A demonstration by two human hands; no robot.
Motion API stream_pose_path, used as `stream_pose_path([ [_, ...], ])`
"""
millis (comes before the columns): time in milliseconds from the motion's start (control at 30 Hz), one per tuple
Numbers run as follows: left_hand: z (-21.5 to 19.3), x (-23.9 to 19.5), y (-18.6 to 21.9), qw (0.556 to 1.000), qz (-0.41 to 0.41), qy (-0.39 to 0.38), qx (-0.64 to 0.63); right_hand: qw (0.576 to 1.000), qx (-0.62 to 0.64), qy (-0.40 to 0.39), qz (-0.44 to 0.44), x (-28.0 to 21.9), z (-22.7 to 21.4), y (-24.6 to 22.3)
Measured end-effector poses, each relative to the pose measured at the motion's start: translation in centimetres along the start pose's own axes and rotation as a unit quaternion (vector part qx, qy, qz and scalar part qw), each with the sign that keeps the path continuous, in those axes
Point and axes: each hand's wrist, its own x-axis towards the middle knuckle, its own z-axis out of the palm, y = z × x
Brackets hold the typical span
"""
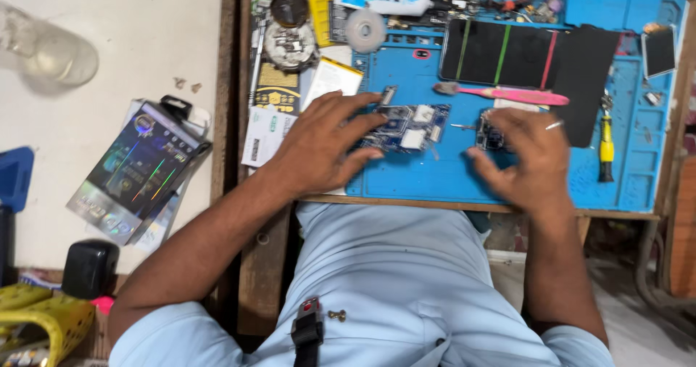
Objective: The person uses a small metal tool to scrape and clean specific areas on a blue circuit board. They repeatedly rub the tool across solder points and component edges on the board while it rests on a blue work mat.
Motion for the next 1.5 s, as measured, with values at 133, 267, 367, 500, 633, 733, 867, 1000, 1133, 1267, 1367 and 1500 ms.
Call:
stream_pose_path([
  [133,-0.1,-0.1,0.3,0.998,0.037,-0.018,0.041,0.998,-0.037,-0.041,-0.028,0.4,1.9,-4.2],
  [267,0.2,-0.2,0.5,0.995,0.051,-0.045,0.072,0.995,-0.087,-0.037,-0.033,0.4,2.5,-5.7],
  [367,0.4,-0.5,0.4,0.988,0.069,-0.06,0.124,0.996,-0.081,-0.026,-0.019,0.1,2.9,-6.0],
  [500,0.5,-0.8,0.2,0.981,0.08,-0.066,0.164,0.994,-0.103,-0.02,0.021,-0.3,3.3,-6.2],
  [633,0.6,-0.5,0.3,0.98,0.041,-0.103,0.163,0.99,-0.11,-0.059,0.063,0.2,3.2,-6.4],
  [733,0.5,-0.1,0.2,0.981,0.021,-0.101,0.163,0.987,-0.092,-0.101,0.089,1.1,3.0,-6.1],
  [867,0.7,0.4,0.2,0.975,0.011,-0.114,0.189,0.985,-0.064,-0.119,0.105,1.4,3.0,-5.9],
  [1000,0.3,0.4,0.3,0.969,0.007,-0.133,0.208,0.981,-0.051,-0.143,0.12,1.6,3.0,-6.0],
  [1133,0.1,0.6,0.4,0.969,0.004,-0.145,0.199,0.987,-0.036,-0.12,0.104,1.2,3.0,-6.1],
  [1267,0.2,0.6,0.4,0.969,-0.003,-0.15,0.198,0.989,-0.004,-0.1,0.107,1.1,3.0,-6.2],
  [1367,0.9,0.4,0.4,0.968,0.033,-0.12,0.218,0.991,0.028,-0.072,0.11,0.8,2.6,-5.9],
  [1500,2.6,0.4,0.5,0.974,0.062,-0.113,0.186,0.997,0.05,-0.021,0.062,0.7,2.2,-4.7],
])
